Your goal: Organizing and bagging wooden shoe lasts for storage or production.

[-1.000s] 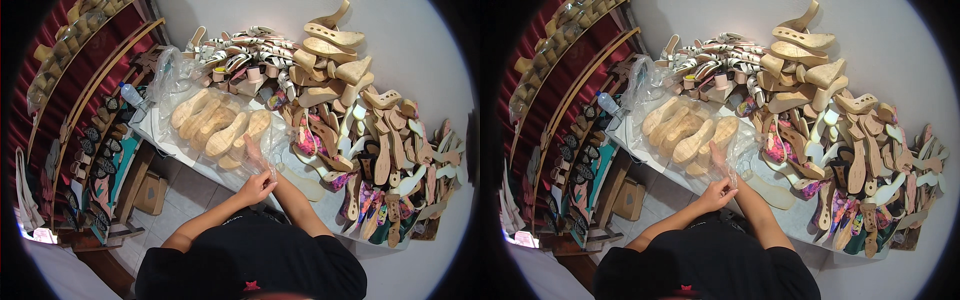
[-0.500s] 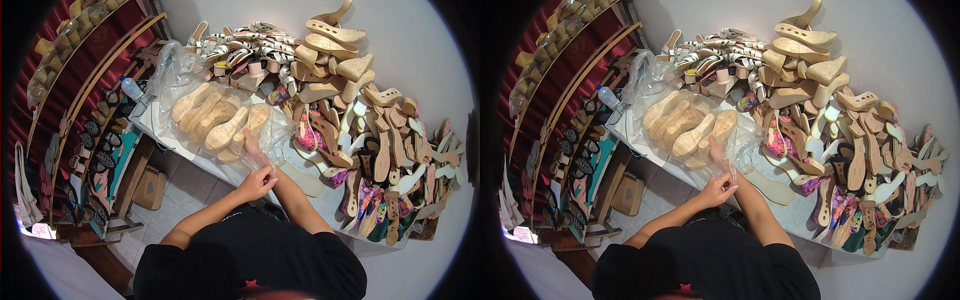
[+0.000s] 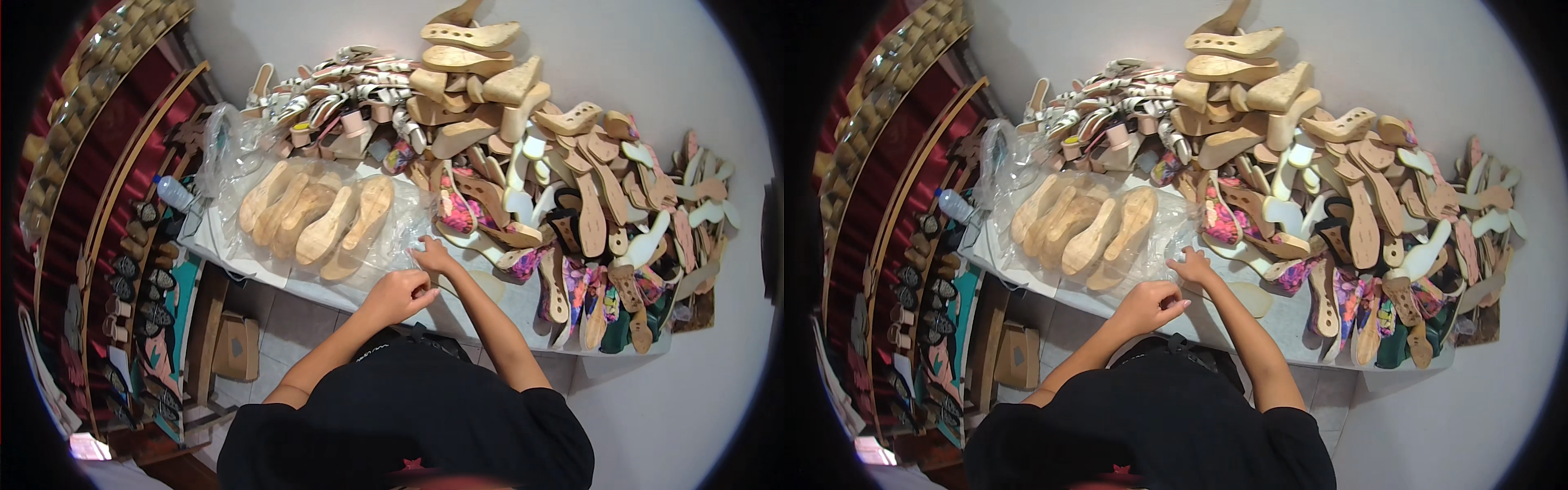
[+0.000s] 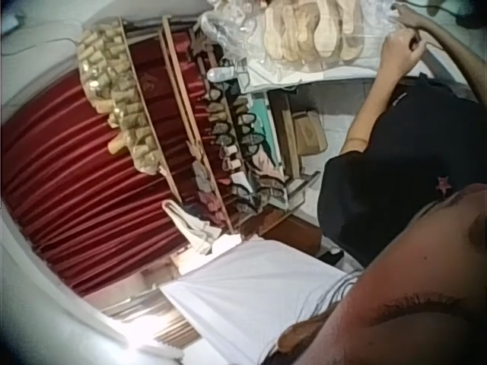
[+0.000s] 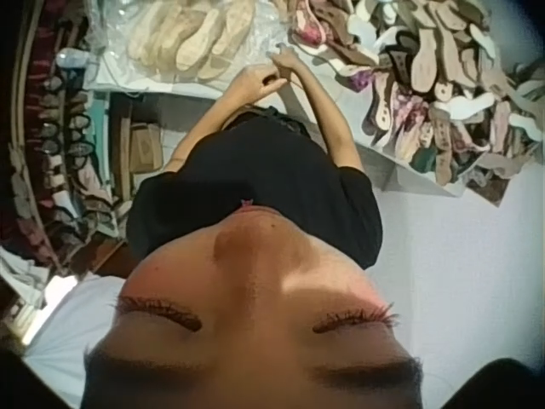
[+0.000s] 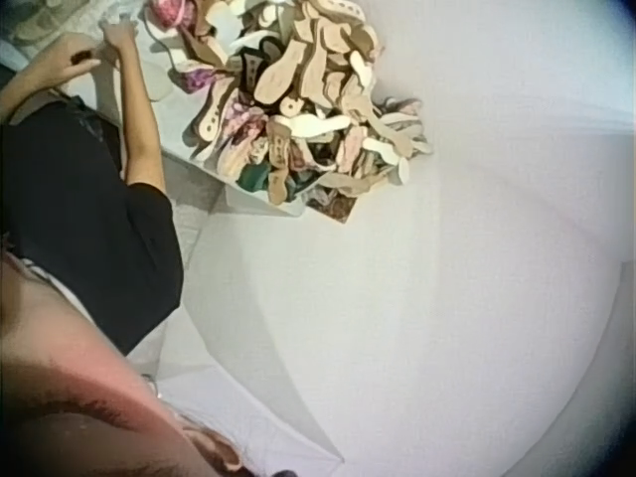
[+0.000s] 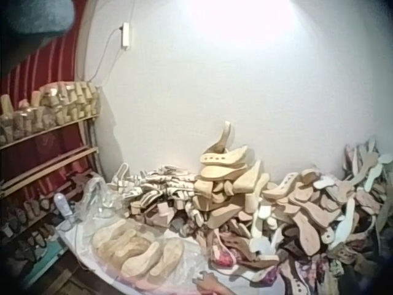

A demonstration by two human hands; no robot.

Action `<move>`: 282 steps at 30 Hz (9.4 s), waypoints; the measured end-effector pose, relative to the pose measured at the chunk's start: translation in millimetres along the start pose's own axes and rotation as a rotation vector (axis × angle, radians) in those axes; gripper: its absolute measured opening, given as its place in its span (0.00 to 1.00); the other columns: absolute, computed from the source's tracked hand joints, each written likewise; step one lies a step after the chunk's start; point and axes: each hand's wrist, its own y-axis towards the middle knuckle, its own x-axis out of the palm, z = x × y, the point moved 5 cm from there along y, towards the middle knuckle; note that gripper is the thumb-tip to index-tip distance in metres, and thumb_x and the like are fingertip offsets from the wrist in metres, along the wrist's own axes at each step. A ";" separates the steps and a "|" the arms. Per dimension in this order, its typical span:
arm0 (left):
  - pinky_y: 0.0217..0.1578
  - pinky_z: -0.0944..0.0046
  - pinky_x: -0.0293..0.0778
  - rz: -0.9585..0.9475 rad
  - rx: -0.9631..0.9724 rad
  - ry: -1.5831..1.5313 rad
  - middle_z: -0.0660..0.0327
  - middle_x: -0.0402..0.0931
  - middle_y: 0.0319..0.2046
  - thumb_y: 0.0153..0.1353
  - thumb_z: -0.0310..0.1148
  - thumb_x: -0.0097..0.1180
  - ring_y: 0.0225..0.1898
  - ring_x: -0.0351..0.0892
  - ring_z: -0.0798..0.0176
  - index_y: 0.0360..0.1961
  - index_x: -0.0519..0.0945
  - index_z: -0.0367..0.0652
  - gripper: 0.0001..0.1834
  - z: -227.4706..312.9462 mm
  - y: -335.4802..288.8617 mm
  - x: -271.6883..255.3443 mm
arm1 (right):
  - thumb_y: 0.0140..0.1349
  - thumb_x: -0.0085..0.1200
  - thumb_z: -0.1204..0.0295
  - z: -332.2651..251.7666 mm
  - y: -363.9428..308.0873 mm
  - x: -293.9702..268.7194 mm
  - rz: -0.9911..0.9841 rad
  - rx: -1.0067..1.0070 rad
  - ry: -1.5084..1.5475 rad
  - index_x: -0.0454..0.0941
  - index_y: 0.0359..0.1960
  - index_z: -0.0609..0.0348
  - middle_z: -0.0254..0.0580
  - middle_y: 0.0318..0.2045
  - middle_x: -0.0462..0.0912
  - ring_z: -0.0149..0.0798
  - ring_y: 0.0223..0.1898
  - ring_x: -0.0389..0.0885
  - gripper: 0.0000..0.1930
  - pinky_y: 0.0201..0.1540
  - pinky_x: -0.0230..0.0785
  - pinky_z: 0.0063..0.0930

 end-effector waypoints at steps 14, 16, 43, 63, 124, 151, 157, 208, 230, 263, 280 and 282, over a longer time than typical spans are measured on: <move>0.24 0.67 0.67 -0.033 0.241 -0.251 0.57 0.73 0.20 0.52 0.28 0.54 0.21 0.72 0.62 0.24 0.75 0.35 0.06 50.6 99.0 29.2 | 0.60 0.48 0.61 4.0 -118.8 -212.9 -0.014 -0.231 0.630 0.68 0.48 0.62 0.38 0.34 0.77 0.27 0.34 0.74 0.20 0.35 0.67 0.21; 0.23 0.65 0.68 0.075 0.194 -0.266 0.57 0.73 0.20 0.53 0.30 0.53 0.20 0.72 0.60 0.25 0.75 0.37 0.06 48.3 111.5 25.5 | 0.60 0.48 0.61 24.4 -113.9 -238.8 0.145 -0.177 0.706 0.69 0.47 0.63 0.38 0.33 0.77 0.28 0.32 0.74 0.19 0.34 0.67 0.21; 0.58 0.51 0.46 0.431 -0.299 -0.077 0.42 0.50 0.52 0.43 0.41 0.62 0.56 0.48 0.42 0.56 0.51 0.34 0.44 -54.3 362.2 71.1 | 0.42 0.61 0.65 66.4 28.2 -387.6 0.872 -0.240 -0.326 0.69 0.48 0.50 0.41 0.46 0.68 0.48 0.52 0.61 0.28 0.53 0.52 0.50; 0.53 0.61 0.61 1.084 -0.859 -1.283 0.46 0.54 0.51 0.46 0.34 0.64 0.53 0.59 0.53 0.52 0.48 0.39 0.41 -68.7 416.0 59.8 | 0.43 0.60 0.65 49.7 30.0 -390.2 1.017 -0.148 -0.531 0.75 0.40 0.50 0.41 0.40 0.72 0.43 0.48 0.66 0.19 0.54 0.46 0.60; 0.44 0.59 0.72 0.694 -0.304 -1.372 0.56 0.71 0.45 0.62 0.51 0.40 0.44 0.74 0.60 0.51 0.67 0.38 0.27 -13.7 155.2 -10.4 | 0.53 0.49 0.70 -124.2 -88.3 -237.8 0.573 -0.786 0.707 0.39 0.61 0.72 0.60 0.56 0.54 0.46 0.58 0.57 0.39 0.60 0.48 0.34; 0.49 0.59 0.68 0.458 -0.218 -1.443 0.55 0.68 0.49 0.62 0.53 0.38 0.49 0.70 0.59 0.54 0.63 0.39 0.30 -23.1 110.5 -37.4 | 0.49 0.56 0.69 -153.3 -116.9 -202.0 0.712 -0.692 0.747 0.56 0.56 0.67 0.52 0.46 0.70 0.39 0.48 0.70 0.34 0.51 0.61 0.28; 0.41 0.57 0.74 0.491 -0.185 -1.563 0.54 0.71 0.45 0.61 0.53 0.41 0.42 0.75 0.58 0.52 0.64 0.37 0.30 -25.7 108.4 -62.2 | 0.48 0.56 0.71 -154.9 -137.4 -203.7 0.529 -0.693 0.714 0.57 0.56 0.65 0.49 0.44 0.72 0.35 0.45 0.72 0.33 0.48 0.64 0.27; 0.31 0.51 0.69 0.436 -0.322 0.381 0.50 0.73 0.28 0.56 0.30 0.47 0.32 0.74 0.45 0.33 0.71 0.41 0.06 -54.7 61.8 -56.3 | 0.52 0.47 0.42 16.7 -38.7 -22.6 -0.931 0.298 0.938 0.70 0.49 0.59 0.44 0.41 0.78 0.38 0.39 0.79 0.33 0.45 0.70 0.32; 0.32 0.51 0.69 0.373 -0.570 -0.103 0.43 0.74 0.27 0.57 0.29 0.45 0.30 0.75 0.43 0.36 0.71 0.36 0.09 -68.7 0.4 -33.9 | 0.53 0.36 0.37 -30.2 1.9 -6.3 -0.566 0.189 1.056 0.60 0.58 0.53 0.42 0.54 0.68 0.42 0.55 0.67 0.38 0.56 0.57 0.47; 0.30 0.52 0.66 0.353 -0.250 0.079 0.48 0.66 0.27 0.54 0.25 0.49 0.31 0.69 0.41 0.33 0.68 0.34 0.07 -28.1 -1.7 1.1 | 0.58 0.43 0.47 -30.8 42.7 33.2 0.027 -0.165 0.846 0.57 0.58 0.64 0.55 0.50 0.69 0.47 0.46 0.73 0.36 0.49 0.63 0.34; 0.52 0.58 0.59 -0.205 -0.184 0.410 0.51 0.69 0.45 0.45 0.28 0.56 0.51 0.65 0.52 0.57 0.58 0.36 0.36 -97.1 -45.1 79.4 | 0.61 0.39 0.51 3.4 4.2 -30.5 0.083 0.077 0.996 0.64 0.49 0.59 0.43 0.40 0.73 0.37 0.29 0.76 0.25 0.31 0.71 0.30; 0.51 0.58 0.59 -0.154 -0.136 0.444 0.50 0.68 0.46 0.46 0.26 0.53 0.51 0.65 0.52 0.58 0.59 0.37 0.34 -104.1 -47.1 84.3 | 0.60 0.41 0.53 -10.1 -1.5 -30.3 0.052 0.082 0.883 0.62 0.51 0.58 0.43 0.43 0.72 0.37 0.31 0.75 0.25 0.33 0.71 0.32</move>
